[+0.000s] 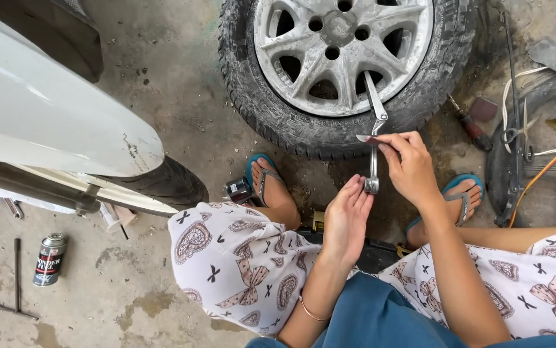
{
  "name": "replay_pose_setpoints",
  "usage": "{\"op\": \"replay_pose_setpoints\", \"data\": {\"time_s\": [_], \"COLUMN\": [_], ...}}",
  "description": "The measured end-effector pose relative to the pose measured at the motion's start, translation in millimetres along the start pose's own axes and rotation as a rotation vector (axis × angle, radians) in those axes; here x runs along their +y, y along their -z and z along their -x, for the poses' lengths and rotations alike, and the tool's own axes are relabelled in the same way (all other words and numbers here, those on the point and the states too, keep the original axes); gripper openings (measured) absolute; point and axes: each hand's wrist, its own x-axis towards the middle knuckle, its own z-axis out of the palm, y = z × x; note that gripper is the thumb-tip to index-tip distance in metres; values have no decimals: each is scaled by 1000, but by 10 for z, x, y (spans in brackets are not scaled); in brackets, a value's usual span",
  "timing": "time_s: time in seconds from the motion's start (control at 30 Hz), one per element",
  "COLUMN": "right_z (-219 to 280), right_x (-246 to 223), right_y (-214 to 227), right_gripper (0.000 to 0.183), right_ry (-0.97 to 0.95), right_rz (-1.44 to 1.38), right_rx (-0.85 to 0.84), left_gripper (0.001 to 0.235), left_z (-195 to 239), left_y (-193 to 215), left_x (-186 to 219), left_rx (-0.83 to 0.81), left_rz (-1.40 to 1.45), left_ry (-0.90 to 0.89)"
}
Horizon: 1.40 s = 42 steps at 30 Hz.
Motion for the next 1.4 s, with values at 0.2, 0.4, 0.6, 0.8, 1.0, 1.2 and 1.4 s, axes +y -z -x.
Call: {"op": "replay_pose_setpoints", "data": {"time_s": [0.2,0.4,0.6,0.8,1.0,1.2,1.4], "right_z": [100,96,98,83,74,77,67], "right_x": [-389,-310,-301,-366,-324,-326,-345], "right_y": [185,165,163,179,216,212,235], "right_gripper": [18,15,14,13,24,25,28], "right_ry": [-41,-51,-31,-18,-57,-13,-42], "right_rz": [-86,-158,-178,-184,-175,-170,-197], "right_rx": [-14,5,4,20,-90,-63,-91], "left_gripper": [67,69,68,71,19,50,21], "left_z": [-6,-18,11,25,664,620,471], "left_y": [-14,-21,-78,45,37,313,1168], "left_x": [-22,-64,3,-70,69,-155,-497], "left_rx": [26,75,159,376,-908,-1029,-841], "left_rz": [-26,-124,-156,-221,-1752,-2178,-2574], "left_ry": [-22,-29,-64,-155,267,594,124]}}
